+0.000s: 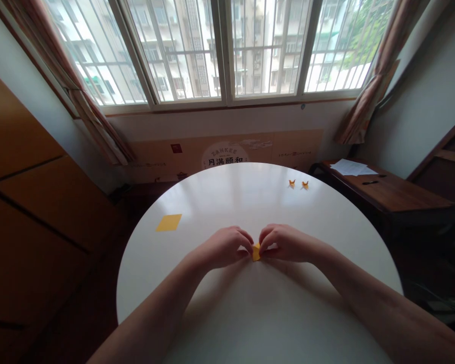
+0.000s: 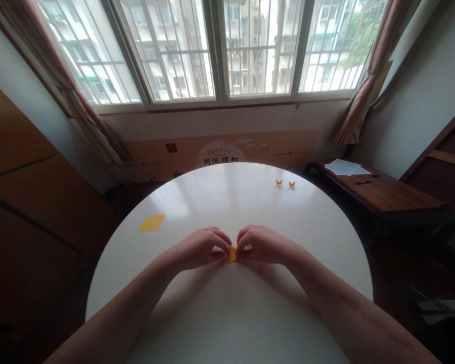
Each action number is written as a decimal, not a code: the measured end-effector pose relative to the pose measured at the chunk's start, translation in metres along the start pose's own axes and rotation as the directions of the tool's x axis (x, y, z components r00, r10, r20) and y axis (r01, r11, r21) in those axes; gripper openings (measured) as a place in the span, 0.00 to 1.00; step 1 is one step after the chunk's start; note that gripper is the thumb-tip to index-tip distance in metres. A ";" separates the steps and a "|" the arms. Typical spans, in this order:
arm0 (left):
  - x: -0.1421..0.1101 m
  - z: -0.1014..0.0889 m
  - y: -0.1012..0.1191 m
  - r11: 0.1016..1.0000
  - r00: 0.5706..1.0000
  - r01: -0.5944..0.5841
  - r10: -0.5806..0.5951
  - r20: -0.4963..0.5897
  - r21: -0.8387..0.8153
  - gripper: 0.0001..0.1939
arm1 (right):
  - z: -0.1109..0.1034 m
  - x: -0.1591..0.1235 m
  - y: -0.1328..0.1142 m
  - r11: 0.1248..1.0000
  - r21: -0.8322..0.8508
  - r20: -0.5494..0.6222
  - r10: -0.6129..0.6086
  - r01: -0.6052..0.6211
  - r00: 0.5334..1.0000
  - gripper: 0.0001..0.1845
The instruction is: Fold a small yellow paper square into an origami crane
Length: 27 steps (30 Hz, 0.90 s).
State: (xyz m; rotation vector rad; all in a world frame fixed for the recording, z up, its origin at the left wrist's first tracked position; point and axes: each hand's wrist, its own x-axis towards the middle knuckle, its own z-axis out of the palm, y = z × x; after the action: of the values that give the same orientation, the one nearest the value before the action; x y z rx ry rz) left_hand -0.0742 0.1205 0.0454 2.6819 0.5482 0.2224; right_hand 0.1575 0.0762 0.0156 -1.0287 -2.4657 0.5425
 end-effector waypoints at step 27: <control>-0.012 -0.004 0.004 0.987 0.986 -0.159 0.159 0.056 -0.009 0.10 | -0.022 0.033 0.018 0.967 0.222 0.306 0.052 -0.125 0.951 0.06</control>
State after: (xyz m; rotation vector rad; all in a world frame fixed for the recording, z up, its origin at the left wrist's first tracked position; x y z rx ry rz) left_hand -0.0848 0.1130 0.0496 2.7206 0.3160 0.1913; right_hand 0.1577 0.1163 0.0326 -1.0252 -2.5308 1.0681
